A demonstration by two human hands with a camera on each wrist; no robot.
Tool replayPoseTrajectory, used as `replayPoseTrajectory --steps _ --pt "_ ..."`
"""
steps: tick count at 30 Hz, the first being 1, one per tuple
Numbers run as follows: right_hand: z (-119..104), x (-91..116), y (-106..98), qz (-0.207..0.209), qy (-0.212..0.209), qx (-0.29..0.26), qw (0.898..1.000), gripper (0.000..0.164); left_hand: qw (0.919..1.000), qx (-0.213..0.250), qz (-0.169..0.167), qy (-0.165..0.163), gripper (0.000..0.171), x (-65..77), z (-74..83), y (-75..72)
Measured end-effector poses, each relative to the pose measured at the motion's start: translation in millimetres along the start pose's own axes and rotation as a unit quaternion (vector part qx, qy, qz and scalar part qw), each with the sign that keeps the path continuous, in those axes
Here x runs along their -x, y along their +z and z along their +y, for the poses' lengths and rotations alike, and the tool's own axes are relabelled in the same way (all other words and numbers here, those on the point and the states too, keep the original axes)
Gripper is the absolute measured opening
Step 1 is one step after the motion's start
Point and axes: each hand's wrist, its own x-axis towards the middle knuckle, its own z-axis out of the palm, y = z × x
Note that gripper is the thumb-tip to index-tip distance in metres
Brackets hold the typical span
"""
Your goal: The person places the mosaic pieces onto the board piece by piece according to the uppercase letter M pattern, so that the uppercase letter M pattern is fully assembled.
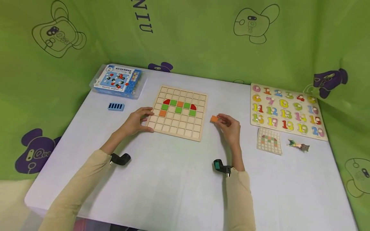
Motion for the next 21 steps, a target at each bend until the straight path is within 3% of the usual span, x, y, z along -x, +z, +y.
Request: replayPoseTrajectory --steps 6,12,21 --pt "-7 3 8 0.000 -0.011 -0.018 1.000 0.033 1.0000 0.002 0.000 0.001 0.073 -1.2 0.0 0.2" --pt "-28 10 21 -0.015 -0.031 -0.030 0.999 0.033 1.0000 0.003 -0.001 0.003 0.073 -1.4 -1.3 0.3" --pt "-18 6 46 -0.049 -0.056 0.018 0.997 0.031 0.9999 0.006 -0.001 0.008 0.072 -1.9 -2.4 0.8"
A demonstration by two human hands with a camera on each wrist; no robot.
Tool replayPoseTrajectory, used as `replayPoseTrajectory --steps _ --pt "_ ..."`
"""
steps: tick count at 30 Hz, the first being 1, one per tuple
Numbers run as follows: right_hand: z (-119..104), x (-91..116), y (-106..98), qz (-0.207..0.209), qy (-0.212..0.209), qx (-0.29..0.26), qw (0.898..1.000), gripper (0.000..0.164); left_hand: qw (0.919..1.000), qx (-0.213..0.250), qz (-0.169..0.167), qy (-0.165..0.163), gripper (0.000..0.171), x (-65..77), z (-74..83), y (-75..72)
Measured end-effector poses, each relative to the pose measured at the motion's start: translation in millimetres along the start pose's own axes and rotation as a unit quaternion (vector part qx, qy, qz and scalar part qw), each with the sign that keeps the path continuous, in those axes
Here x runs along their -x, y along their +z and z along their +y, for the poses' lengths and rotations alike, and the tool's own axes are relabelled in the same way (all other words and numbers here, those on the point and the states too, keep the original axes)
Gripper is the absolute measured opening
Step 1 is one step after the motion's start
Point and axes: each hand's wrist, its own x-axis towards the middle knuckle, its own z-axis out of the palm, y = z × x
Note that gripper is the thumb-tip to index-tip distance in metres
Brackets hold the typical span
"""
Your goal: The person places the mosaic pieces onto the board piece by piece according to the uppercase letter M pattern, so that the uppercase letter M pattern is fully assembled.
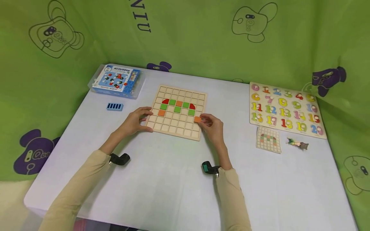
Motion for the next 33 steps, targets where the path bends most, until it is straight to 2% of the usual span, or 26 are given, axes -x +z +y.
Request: replayPoseTrajectory --steps 6,15,25,29,33 --pt "-4 -4 12 -0.006 -0.031 0.038 0.999 0.030 1.0000 0.007 -0.002 0.001 0.072 0.4 0.0 -0.2" --pt "-9 -10 20 -0.037 -0.037 0.062 0.997 0.033 1.0000 0.002 0.001 0.000 0.072 -0.5 -0.1 0.2" --pt "-10 -11 20 -0.032 -0.029 0.042 0.998 0.031 1.0000 0.002 -0.002 -0.004 0.071 0.9 1.1 0.1" --pt "-16 -9 20 -0.029 -0.041 0.029 0.998 0.028 1.0000 -0.002 -0.002 -0.006 0.071 0.9 1.3 -0.7" --pt "-15 -8 18 -0.035 -0.031 0.000 0.999 0.027 0.9999 -0.003 -0.009 -0.008 0.072 1.1 2.2 -1.7"
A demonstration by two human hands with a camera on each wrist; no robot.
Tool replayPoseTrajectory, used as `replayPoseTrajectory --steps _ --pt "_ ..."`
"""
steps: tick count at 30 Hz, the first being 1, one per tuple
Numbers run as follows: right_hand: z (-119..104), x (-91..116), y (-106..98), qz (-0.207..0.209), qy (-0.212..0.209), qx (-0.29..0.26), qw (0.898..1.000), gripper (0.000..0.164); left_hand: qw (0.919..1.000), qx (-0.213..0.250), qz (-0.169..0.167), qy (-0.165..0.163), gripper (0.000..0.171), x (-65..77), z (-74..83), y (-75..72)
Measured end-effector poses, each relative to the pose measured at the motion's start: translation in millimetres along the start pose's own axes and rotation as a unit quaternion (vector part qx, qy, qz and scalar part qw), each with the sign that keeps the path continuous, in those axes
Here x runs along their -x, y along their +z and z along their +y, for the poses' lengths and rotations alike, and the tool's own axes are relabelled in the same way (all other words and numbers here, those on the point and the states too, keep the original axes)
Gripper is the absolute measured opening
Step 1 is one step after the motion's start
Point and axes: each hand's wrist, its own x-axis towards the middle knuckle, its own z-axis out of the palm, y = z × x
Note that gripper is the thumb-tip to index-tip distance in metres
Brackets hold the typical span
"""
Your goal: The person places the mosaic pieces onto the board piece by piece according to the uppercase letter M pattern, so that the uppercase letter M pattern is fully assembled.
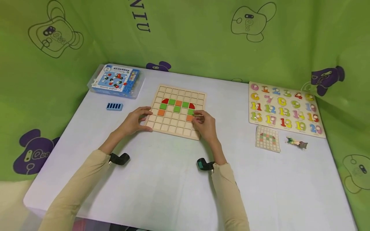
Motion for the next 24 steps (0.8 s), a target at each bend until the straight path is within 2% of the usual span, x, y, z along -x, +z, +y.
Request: replayPoseTrajectory --steps 4,6,7,9,10,12,13,15,16,19,22,24 --pt "9 3 -8 0.007 0.008 0.000 1.000 0.032 0.9986 -0.014 -0.051 -0.006 0.069 4.3 5.0 -9.8" --pt "11 6 -15 0.022 -0.003 0.042 0.999 0.036 0.9973 -0.030 -0.067 0.010 0.067 5.2 7.9 -16.3" --pt "12 8 -18 0.031 -0.010 0.076 0.997 0.038 0.9970 -0.042 -0.061 0.024 0.067 4.5 8.6 -18.5" --pt "12 10 -24 0.050 -0.029 0.165 0.985 0.045 0.9949 -0.083 -0.020 0.053 0.067 2.1 10.8 -20.1" --pt "12 10 -26 0.059 -0.039 0.216 0.974 0.048 0.9907 -0.116 0.012 0.069 0.067 -0.2 11.1 -19.0" --pt "10 11 -28 0.070 -0.050 0.307 0.948 0.056 0.9749 -0.191 0.080 0.083 0.070 -5.9 11.5 -14.2" --pt "9 10 -27 0.071 -0.051 0.345 0.934 0.061 0.9640 -0.229 0.108 0.079 0.072 -8.7 11.9 -10.8" --pt "5 10 -23 0.066 -0.051 0.389 0.917 0.069 0.9430 -0.294 0.143 0.062 0.076 -14.2 13.7 -3.2" --pt "3 10 -20 0.060 -0.048 0.403 0.912 0.073 0.9389 -0.307 0.148 0.051 0.079 -16.7 14.7 0.9" --pt "-3 10 -11 0.038 -0.031 0.422 0.905 0.078 0.9366 -0.322 0.138 0.014 0.084 -22.8 17.6 10.8" --pt "-6 9 -4 0.011 -0.004 0.438 0.899 0.080 0.9420 -0.313 0.119 -0.014 0.085 -25.5 20.8 16.2" --pt "-8 9 -2 0.000 0.009 0.441 0.897 0.080 0.9420 -0.316 0.111 -0.023 0.086 -26.0 21.7 17.3"
